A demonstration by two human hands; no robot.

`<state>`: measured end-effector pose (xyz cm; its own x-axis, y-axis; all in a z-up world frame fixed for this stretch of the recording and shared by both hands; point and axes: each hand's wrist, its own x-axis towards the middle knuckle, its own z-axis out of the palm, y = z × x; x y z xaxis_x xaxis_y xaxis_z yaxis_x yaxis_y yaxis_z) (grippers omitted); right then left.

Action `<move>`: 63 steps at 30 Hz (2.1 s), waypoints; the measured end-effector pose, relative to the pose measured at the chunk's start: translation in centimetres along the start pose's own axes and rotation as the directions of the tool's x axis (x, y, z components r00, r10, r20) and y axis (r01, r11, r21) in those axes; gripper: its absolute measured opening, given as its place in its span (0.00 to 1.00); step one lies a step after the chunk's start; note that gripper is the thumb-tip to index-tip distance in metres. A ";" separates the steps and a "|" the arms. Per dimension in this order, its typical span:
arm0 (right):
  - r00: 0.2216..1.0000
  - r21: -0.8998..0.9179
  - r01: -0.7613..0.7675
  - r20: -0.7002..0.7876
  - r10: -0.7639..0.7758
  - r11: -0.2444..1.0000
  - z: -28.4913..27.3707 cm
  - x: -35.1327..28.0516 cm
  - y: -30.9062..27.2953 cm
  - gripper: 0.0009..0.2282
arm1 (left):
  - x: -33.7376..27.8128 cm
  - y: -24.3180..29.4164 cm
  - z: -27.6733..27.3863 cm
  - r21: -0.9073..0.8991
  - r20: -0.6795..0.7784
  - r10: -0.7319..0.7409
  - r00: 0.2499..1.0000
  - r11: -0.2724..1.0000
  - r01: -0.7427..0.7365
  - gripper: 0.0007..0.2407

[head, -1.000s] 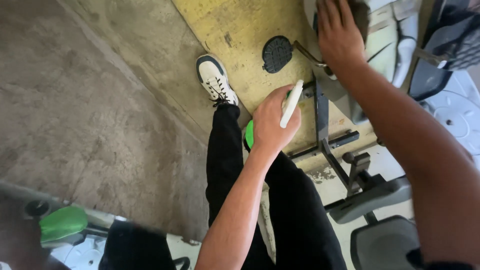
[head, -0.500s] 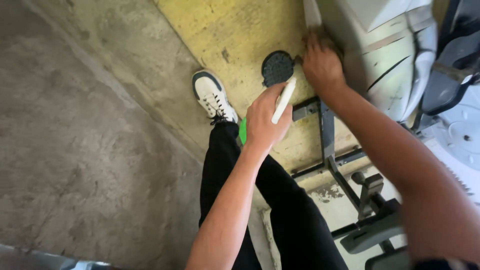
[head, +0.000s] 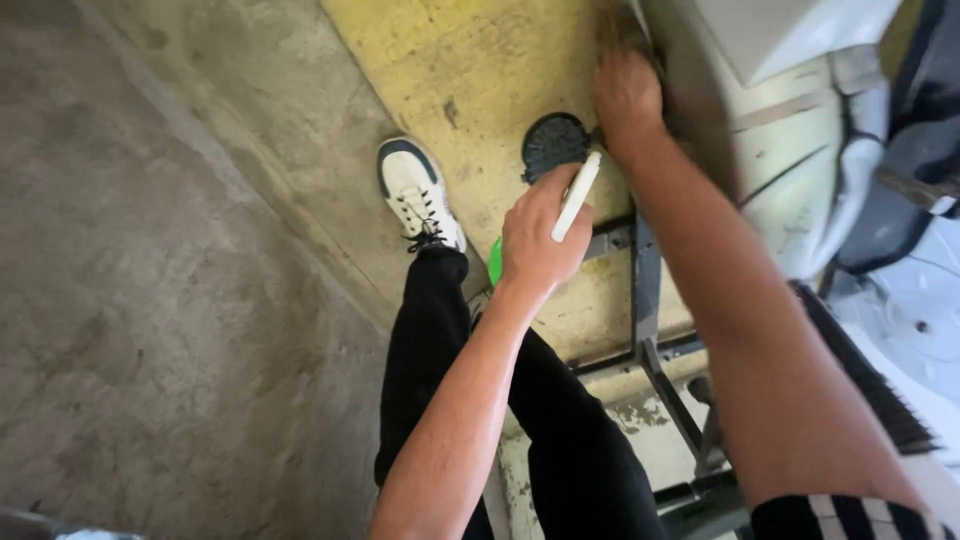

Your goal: Cleaning and wiping down various gym equipment using a spray bottle and a cloth.

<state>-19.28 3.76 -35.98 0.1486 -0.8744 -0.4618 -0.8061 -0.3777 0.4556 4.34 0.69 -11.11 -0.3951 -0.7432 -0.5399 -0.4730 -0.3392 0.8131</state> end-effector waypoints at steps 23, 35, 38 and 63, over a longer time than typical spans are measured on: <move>0.929 0.923 -0.370 0.369 0.026 0.106 -12.3 -4.6 -1.6 0.17 | -1.1 -1.4 0.4 0.009 -0.049 -0.069 0.996 0.998 0.069 0.15; 0.663 0.700 -0.610 0.708 -0.245 0.371 -17.8 -13.7 -1.8 0.20 | -4.0 -0.3 0.5 0.036 -0.068 -0.026 0.997 0.999 0.029 0.16; 0.703 0.728 -0.593 0.677 -0.220 0.344 -20.9 -17.4 -0.3 0.18 | -5.9 0.0 1.2 0.037 -0.076 -0.027 0.997 0.999 0.030 0.16; 0.929 0.859 -0.333 0.370 0.023 -0.388 -34.6 -12.9 14.1 0.12 | -9.4 9.0 -5.4 0.092 -0.148 0.096 0.984 0.992 -0.083 0.13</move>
<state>-12.69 -0.78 2.77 -0.0923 -0.7080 -0.7001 -0.2287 0.6994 -0.6772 8.05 1.54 2.42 -0.3178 -0.8495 -0.4212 -0.5089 -0.2219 0.8317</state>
